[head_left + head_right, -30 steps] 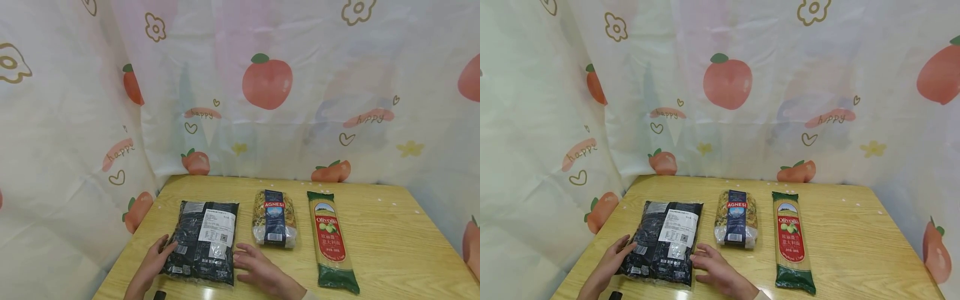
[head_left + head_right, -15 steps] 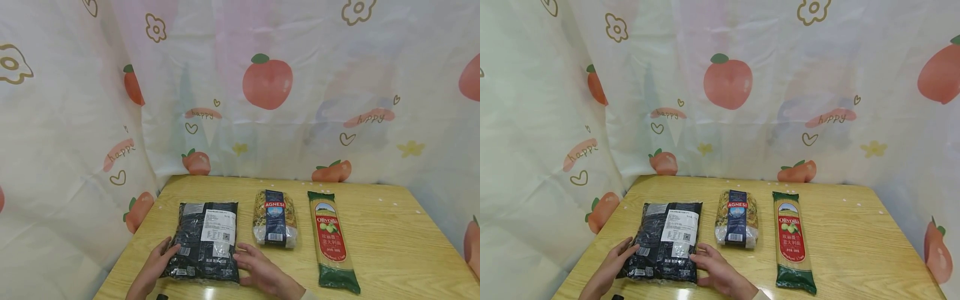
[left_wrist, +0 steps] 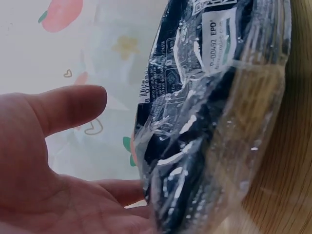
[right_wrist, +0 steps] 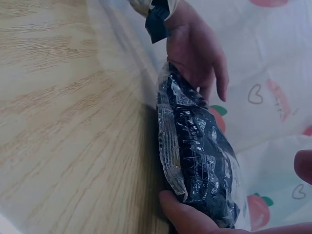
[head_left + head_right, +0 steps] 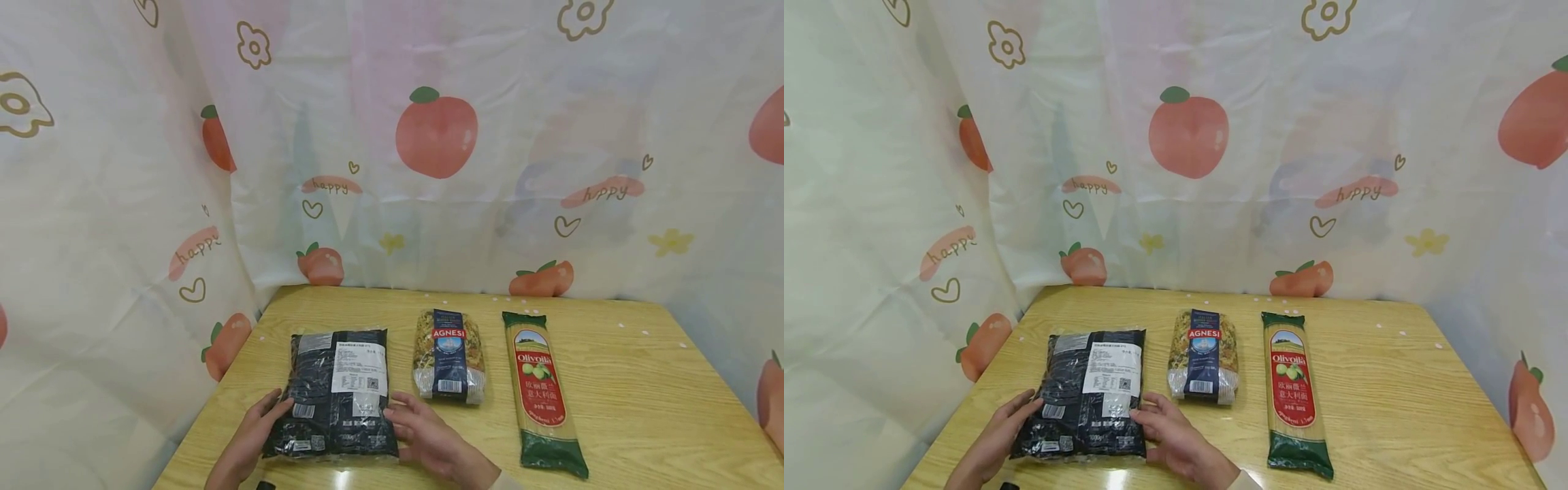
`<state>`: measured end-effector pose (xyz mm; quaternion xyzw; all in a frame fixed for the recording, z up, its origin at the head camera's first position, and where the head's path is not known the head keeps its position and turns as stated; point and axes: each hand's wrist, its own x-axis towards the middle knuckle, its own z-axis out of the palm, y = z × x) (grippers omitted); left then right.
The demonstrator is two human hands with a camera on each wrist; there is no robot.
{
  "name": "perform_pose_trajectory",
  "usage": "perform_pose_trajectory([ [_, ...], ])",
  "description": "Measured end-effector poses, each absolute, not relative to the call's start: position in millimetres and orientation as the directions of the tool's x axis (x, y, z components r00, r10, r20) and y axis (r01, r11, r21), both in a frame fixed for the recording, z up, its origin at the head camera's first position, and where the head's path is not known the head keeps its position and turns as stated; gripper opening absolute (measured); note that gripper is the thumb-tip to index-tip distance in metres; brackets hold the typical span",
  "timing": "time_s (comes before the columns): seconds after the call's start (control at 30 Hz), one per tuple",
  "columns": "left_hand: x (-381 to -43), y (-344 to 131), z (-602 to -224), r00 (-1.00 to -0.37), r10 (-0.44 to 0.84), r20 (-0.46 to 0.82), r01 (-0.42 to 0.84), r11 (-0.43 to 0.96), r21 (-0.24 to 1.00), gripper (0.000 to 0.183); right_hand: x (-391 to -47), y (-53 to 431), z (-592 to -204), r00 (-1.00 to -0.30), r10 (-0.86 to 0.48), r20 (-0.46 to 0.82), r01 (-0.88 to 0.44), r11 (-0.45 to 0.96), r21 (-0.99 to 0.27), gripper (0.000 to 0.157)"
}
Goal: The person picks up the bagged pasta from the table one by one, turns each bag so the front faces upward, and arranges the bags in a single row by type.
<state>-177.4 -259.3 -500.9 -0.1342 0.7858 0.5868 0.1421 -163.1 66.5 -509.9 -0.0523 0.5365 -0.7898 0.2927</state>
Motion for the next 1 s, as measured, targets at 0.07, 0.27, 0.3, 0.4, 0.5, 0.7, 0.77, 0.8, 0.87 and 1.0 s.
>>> perform_pose_trajectory([
  [0.07,-177,-259,-501,-0.923,-0.037,-0.383,-0.38,0.244,0.892,0.093,-164,68,-508,-0.824,-0.518,-0.23,0.401,-0.247,-0.882,0.081],
  [0.27,-174,-257,-506,-0.92,-0.047,-0.39,-0.393,0.128,0.911,0.09,-167,71,-503,-0.82,-0.519,-0.241,0.397,-0.214,-0.892,0.081],
  [0.3,-174,-257,-507,-0.921,-0.051,-0.386,-0.389,0.104,0.915,0.088,-167,71,-503,-0.82,-0.518,-0.241,0.394,-0.206,-0.896,0.081],
  [0.4,-172,-258,-512,-0.925,-0.076,-0.373,-0.377,0.038,0.925,0.08,-168,73,-503,-0.823,-0.515,-0.24,0.379,-0.182,-0.907,0.079],
  [0.5,-170,-260,-516,-0.923,-0.069,-0.379,-0.376,-0.047,0.925,0.065,-169,74,-502,-0.821,-0.519,-0.24,0.374,-0.169,-0.912,0.079],
  [0.7,-168,-267,-518,-0.902,0.119,-0.416,-0.431,-0.171,0.886,0.066,-172,76,-496,-0.821,-0.519,-0.239,0.369,-0.162,-0.915,0.08],
  [0.77,-167,-268,-518,-0.895,0.162,-0.415,-0.439,-0.171,0.882,0.073,-172,77,-494,-0.823,-0.517,-0.234,0.37,-0.176,-0.912,0.079],
  [0.8,-167,-267,-518,-0.892,0.177,-0.416,-0.443,-0.165,0.881,0.077,-173,77,-493,-0.824,-0.517,-0.232,0.374,-0.188,-0.908,0.079],
  [0.87,-166,-266,-517,-0.889,0.187,-0.417,-0.446,-0.155,0.882,0.083,-173,77,-491,-0.825,-0.516,-0.23,0.384,-0.213,-0.899,0.078],
  [1.0,-162,-262,-516,-0.884,0.181,-0.43,-0.458,-0.157,0.875,0.087,-175,77,-489,-0.822,-0.521,-0.231,0.409,-0.256,-0.876,0.075],
])
